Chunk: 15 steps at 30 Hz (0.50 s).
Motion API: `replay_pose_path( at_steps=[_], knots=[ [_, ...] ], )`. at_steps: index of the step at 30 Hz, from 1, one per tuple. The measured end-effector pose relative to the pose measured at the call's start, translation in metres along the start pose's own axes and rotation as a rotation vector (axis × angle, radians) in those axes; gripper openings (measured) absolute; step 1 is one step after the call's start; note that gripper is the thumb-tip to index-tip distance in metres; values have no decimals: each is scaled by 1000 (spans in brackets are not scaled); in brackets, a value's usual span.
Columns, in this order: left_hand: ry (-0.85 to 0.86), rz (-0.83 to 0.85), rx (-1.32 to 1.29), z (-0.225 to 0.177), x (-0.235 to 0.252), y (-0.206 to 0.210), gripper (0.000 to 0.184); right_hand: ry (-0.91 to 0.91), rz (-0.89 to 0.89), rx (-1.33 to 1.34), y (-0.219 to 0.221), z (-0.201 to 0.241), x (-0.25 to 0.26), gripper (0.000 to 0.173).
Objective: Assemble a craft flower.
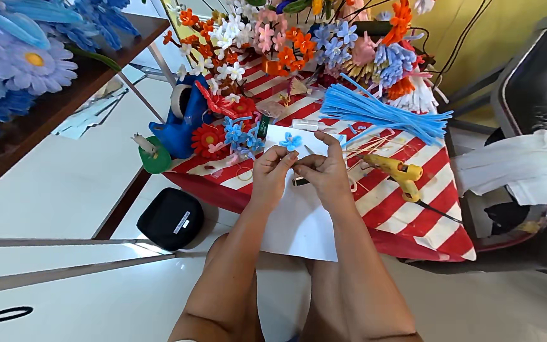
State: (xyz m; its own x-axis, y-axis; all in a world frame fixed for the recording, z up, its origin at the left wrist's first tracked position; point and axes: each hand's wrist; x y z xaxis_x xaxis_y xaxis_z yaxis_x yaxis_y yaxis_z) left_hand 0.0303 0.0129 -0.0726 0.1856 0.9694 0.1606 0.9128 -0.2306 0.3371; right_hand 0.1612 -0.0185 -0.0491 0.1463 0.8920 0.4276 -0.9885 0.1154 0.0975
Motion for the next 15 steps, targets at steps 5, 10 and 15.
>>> replay_pose_path(
  at_steps=[5,10,15],
  knots=[
    [41,-40,77,3,5,-1,10,32,73,-89,-7,-5,4,81],
    [25,-91,140,-2,11,-12,10,-30,322,-310,-25,-8,5,82],
    [-156,-129,243,-3,14,-12,7,-38,321,-515,-26,-13,4,83]
  ],
)
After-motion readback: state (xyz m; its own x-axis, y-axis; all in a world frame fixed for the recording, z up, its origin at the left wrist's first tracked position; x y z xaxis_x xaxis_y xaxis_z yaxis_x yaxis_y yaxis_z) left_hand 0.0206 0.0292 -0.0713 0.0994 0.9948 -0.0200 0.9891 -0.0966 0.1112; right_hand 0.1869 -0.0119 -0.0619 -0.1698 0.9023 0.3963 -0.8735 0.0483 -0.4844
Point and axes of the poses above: each hand's wrist, its own x-axis towards the middle knuckle, its own y-axis out of the palm, z = x × y, and after that the axes turned 15 degrees about -y, right-handed
